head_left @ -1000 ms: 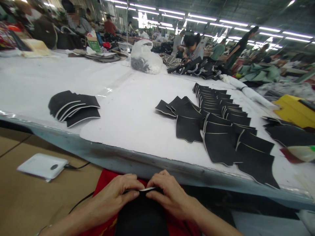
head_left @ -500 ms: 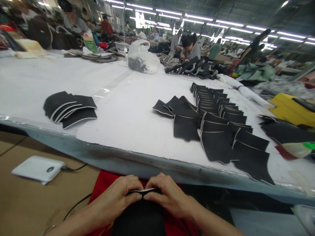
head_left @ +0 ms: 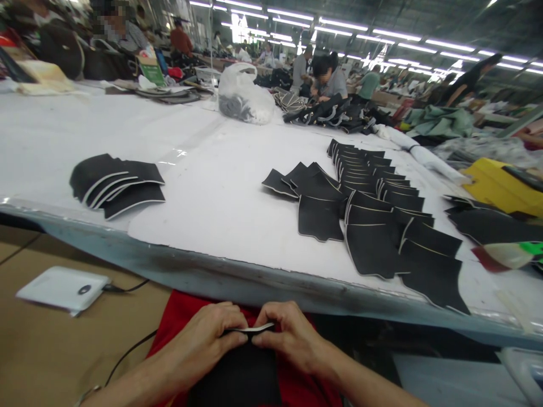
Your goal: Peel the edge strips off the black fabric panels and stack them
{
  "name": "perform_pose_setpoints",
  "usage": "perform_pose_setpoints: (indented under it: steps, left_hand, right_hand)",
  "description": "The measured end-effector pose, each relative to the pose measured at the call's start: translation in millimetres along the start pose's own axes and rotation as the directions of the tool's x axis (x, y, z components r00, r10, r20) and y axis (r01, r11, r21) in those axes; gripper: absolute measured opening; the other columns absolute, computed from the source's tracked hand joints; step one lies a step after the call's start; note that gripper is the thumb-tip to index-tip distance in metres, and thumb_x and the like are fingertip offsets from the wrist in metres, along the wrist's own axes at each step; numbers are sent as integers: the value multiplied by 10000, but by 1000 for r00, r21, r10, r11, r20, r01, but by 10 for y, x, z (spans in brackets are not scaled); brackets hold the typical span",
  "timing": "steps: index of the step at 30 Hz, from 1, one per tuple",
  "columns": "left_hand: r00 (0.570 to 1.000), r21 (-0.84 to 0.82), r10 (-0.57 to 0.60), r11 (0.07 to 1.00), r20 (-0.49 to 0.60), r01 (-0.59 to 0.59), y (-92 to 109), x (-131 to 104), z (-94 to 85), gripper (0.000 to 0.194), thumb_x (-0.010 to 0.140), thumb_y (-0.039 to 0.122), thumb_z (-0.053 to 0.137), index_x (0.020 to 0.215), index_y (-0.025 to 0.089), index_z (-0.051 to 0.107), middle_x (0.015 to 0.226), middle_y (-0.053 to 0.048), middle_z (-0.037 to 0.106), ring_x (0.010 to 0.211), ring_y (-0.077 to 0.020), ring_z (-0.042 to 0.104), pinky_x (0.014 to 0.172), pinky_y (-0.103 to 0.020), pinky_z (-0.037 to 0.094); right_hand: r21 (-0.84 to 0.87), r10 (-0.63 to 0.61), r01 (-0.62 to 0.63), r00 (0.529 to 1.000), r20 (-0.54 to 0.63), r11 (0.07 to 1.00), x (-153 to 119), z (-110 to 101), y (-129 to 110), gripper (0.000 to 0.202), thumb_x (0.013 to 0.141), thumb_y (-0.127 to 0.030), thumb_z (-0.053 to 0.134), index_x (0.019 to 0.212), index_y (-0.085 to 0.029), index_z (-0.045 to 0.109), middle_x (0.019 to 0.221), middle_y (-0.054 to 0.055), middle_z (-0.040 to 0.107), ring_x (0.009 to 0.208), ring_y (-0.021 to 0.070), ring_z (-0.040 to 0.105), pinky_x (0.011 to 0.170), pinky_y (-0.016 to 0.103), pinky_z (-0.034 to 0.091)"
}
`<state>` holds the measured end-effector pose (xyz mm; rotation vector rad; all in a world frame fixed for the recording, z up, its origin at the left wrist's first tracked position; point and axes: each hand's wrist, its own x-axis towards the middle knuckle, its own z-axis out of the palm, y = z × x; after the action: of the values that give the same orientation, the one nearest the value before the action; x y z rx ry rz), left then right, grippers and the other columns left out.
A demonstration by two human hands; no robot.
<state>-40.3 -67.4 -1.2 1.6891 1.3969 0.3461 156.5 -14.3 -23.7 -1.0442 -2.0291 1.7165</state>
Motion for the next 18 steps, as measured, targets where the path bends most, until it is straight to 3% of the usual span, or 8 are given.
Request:
perform_pose_setpoints:
  steps: [5,10,15,18]
  left_hand:
    - [1000,-57,-13,998,9,13,-48,20,-2,298,904,313,507,674,173,635,707,12,574,721,-148,532,643,-230,319]
    - [999,-209,-23,978,41,31,-97,46,-17,279,878,352,543,725,157,671,687,20,550,688,-140,493,606,-219,305]
    - [992,-391,-91,913,87,118,-144,-4,-82,268,813,370,595,713,133,674,597,42,434,585,-107,368,512,-215,232]
    - [991,-450,-115,883,64,132,-227,-94,-150,283,734,403,645,655,135,688,549,39,429,548,-105,356,486,-220,218]
  right_hand:
    - [22,-6,6,1000,-21,1000,-11,28,55,66,738,-181,693,684,-155,668,613,-49,554,604,98,477,554,211,303]
    - [60,41,-39,999,-17,997,17,25,48,247,826,-374,655,719,-151,656,602,-38,541,563,98,454,517,206,302]
    - [-63,-31,33,999,34,997,3,-32,40,399,897,-518,522,700,-182,609,620,-26,521,590,115,443,540,215,313]
    - [-132,25,-22,999,22,991,5,-47,202,467,848,-629,507,658,-210,587,599,-11,517,595,143,446,545,234,331]
